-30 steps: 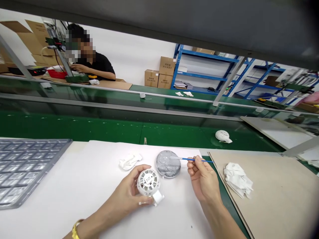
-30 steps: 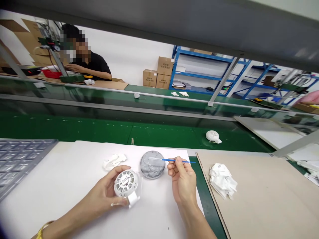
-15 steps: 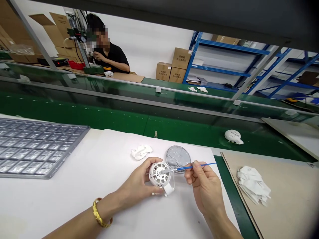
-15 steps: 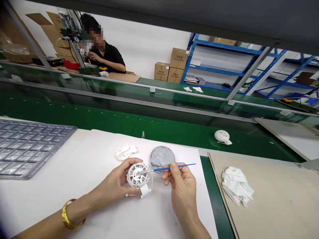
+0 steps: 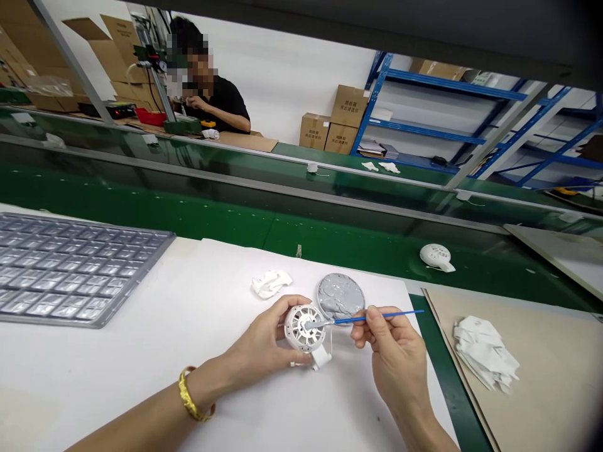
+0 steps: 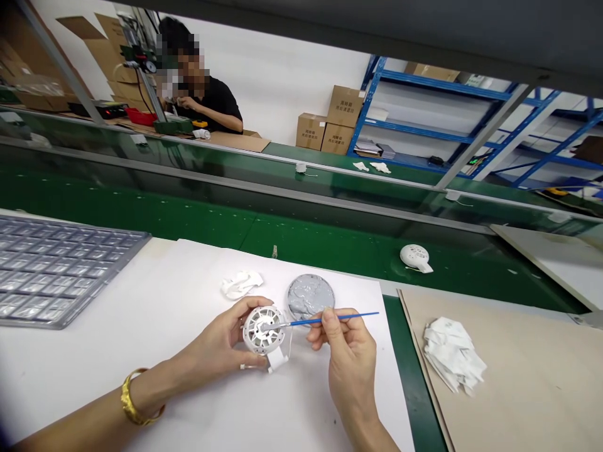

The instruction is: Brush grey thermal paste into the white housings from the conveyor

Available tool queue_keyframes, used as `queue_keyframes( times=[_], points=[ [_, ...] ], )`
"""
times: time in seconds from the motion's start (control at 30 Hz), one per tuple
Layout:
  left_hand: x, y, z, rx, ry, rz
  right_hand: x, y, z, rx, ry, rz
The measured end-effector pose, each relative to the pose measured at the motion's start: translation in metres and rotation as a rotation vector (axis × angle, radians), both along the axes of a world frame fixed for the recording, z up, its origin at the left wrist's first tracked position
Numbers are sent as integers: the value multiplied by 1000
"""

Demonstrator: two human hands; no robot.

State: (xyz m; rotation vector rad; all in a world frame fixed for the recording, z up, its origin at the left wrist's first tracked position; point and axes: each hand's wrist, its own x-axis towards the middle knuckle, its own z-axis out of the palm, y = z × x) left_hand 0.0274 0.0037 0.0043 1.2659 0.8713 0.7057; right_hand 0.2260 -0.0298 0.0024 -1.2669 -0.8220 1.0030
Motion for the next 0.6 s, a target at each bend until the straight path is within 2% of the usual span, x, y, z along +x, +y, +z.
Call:
queue_keyframes(
  times=[0.33, 0.6],
  points=[
    [-3, 1, 1, -5, 24, -17, -2, 0, 20, 106, -101, -54],
    [-7, 2, -1, 4, 26, -13, -1, -1, 30, 154, -106, -17]
  ],
)
